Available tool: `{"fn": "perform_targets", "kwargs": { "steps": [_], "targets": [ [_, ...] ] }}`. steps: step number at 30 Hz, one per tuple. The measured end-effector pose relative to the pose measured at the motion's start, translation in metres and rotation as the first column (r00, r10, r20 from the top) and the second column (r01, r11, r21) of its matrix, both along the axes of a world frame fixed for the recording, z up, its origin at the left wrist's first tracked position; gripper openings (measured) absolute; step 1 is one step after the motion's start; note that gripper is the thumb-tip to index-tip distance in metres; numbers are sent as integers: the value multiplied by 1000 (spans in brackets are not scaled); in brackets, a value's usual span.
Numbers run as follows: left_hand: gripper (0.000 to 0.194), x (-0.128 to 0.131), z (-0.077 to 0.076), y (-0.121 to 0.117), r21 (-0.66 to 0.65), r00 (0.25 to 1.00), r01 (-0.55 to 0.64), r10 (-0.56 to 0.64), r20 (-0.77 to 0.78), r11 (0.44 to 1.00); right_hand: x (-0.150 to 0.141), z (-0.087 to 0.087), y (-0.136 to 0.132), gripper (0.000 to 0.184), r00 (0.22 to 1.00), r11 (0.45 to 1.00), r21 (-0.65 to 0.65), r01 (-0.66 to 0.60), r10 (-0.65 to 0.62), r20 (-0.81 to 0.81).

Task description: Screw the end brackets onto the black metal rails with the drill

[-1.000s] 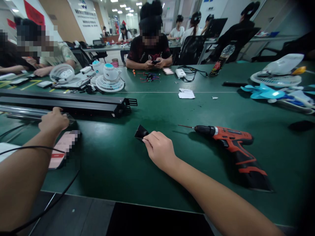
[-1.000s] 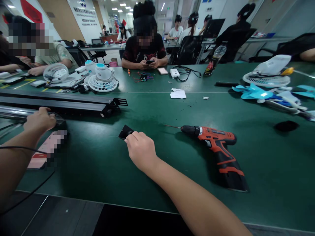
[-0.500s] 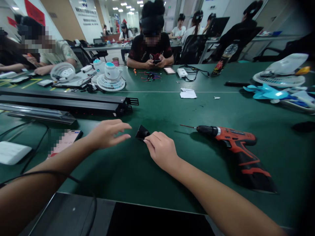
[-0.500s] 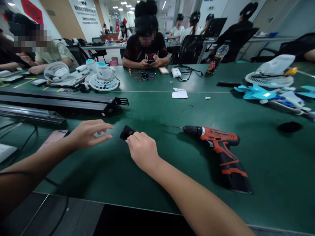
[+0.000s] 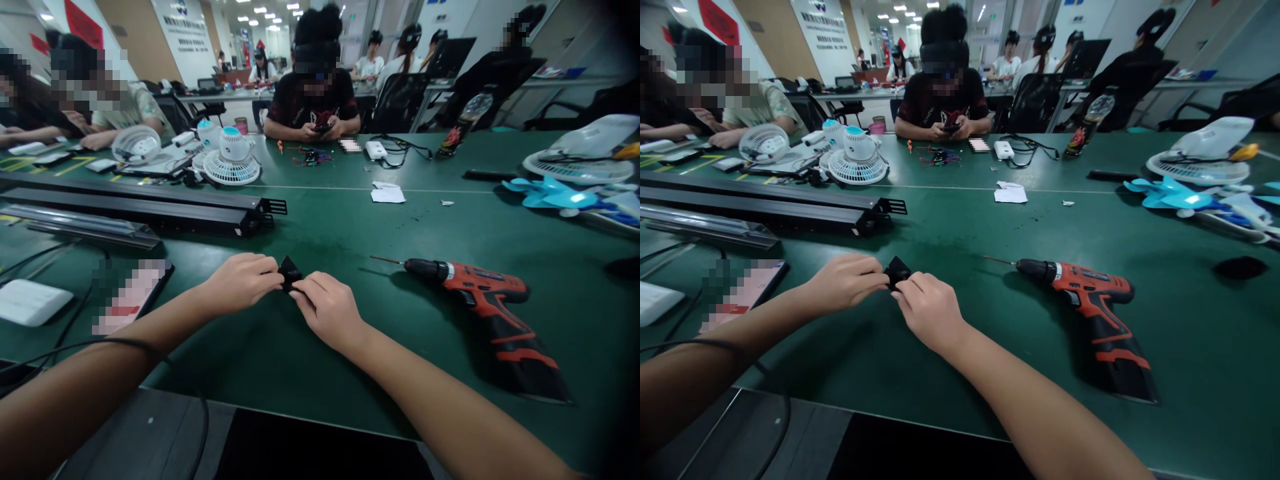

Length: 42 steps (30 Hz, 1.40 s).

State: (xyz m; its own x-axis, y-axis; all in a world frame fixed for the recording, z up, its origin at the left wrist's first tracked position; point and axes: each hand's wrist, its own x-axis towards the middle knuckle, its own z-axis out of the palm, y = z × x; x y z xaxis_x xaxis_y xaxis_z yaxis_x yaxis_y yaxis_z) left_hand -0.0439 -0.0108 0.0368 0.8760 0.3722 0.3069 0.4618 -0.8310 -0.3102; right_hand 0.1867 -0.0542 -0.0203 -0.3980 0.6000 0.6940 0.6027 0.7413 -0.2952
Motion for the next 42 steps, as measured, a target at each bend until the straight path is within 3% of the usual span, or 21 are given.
{"fn": "perform_targets", "kwargs": {
  "steps": [4, 7, 9, 12, 16, 20, 24, 34, 42],
  "targets": [
    [36, -18, 5, 5, -22, 999, -37, 36, -24, 999, 1, 1, -1, 27, 999, 1000, -2, -21, 21, -34],
    [34, -43, 13, 12, -147, 984, -175, 170, -43, 974, 2, 2, -1, 24, 999, 1000, -18, -23, 22, -38],
    [36, -63, 20, 18, -227, 953, -302, 294, -69, 926, 2, 2, -1, 22, 999, 999, -22, -26, 26, -40],
    [40, -97, 30, 28, -272, 851, -524, 506, -139, 807, 1, 1, -1, 21, 998, 999, -18, -37, 36, -49],
    [44, -147, 35, 41, -233, 723, -691, 659, -209, 684, 0, 0, -1, 20, 997, 998, -1, -57, 57, -58],
    [44, -188, 34, 51, -177, 660, -751, 719, -217, 636, 0, 0, -1, 19, 996, 998, 2, -64, 64, -59],
    [36, -209, 33, 55, -180, 614, -789, 764, -197, 588, 0, -1, -1, 19, 997, 998, -22, -61, 60, -50],
    [33, -235, 24, 54, -142, 542, -841, 812, -217, 523, 0, -2, 1, 20, 996, 997, -7, -75, 75, -41],
    [38, -233, 24, 51, -114, 515, -857, 823, -240, 503, 1, -4, 1, 21, 996, 996, -24, -82, 82, -27]
  ]
}}
